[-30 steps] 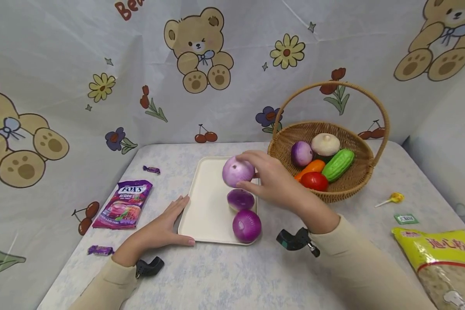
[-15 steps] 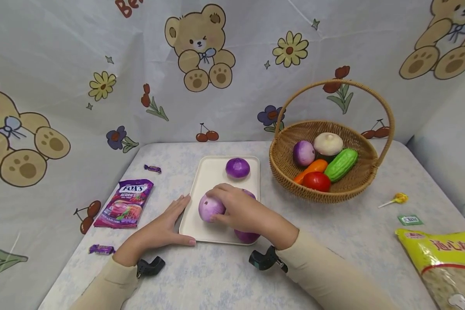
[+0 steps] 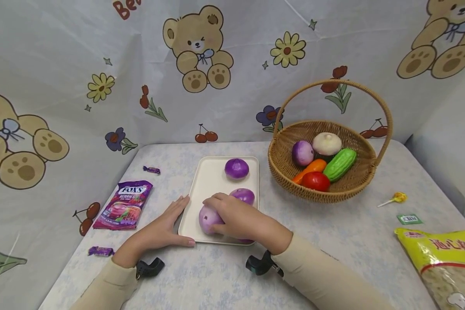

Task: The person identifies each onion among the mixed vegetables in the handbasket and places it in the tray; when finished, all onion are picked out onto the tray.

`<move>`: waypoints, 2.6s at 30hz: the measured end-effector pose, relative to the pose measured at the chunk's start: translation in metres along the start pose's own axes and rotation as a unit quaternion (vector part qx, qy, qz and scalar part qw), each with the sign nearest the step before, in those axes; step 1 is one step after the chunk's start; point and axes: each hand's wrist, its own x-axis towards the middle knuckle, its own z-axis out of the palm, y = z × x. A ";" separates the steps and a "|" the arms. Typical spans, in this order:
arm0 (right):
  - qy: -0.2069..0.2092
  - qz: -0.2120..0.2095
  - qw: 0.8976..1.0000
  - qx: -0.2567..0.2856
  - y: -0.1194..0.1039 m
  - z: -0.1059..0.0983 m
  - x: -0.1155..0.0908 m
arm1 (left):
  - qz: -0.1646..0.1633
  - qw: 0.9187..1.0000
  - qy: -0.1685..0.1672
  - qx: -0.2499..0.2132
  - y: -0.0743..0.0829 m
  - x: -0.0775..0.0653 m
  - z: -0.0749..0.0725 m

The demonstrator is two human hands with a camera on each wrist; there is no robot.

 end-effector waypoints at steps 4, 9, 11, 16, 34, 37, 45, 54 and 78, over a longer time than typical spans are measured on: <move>0.004 -0.004 1.000 -0.003 -0.001 0.000 -0.001 | -0.002 1.000 0.000 -0.005 0.001 -0.001 0.000; 0.011 -0.010 1.000 -0.016 -0.002 -0.003 -0.003 | -0.005 1.000 0.002 -0.011 0.003 -0.002 -0.001; 0.014 -0.006 1.000 -0.017 -0.003 -0.005 -0.004 | -0.005 1.000 0.003 -0.012 0.003 -0.002 -0.001; 0.021 -0.001 1.000 -0.016 -0.006 -0.012 -0.005 | -0.001 1.000 0.005 -0.010 0.003 -0.002 -0.001; 0.061 0.017 0.998 -0.004 0.016 -0.056 -0.011 | -0.002 1.000 0.001 -0.004 0.003 -0.001 -0.002; 0.065 0.035 0.997 -0.012 0.023 -0.069 -0.012 | -0.001 1.000 0.004 -0.007 0.004 -0.001 -0.002; 0.102 0.066 0.991 -0.064 0.051 -0.106 -0.021 | -0.007 1.000 0.002 -0.009 0.002 -0.001 0.000; 0.114 0.154 0.977 -0.093 0.090 -0.163 -0.041 | -0.011 1.000 0.005 -0.008 0.000 -0.002 0.000; 0.085 0.270 0.953 -0.108 0.168 -0.216 -0.079 | -0.014 1.000 0.004 -0.012 0.001 -0.002 0.000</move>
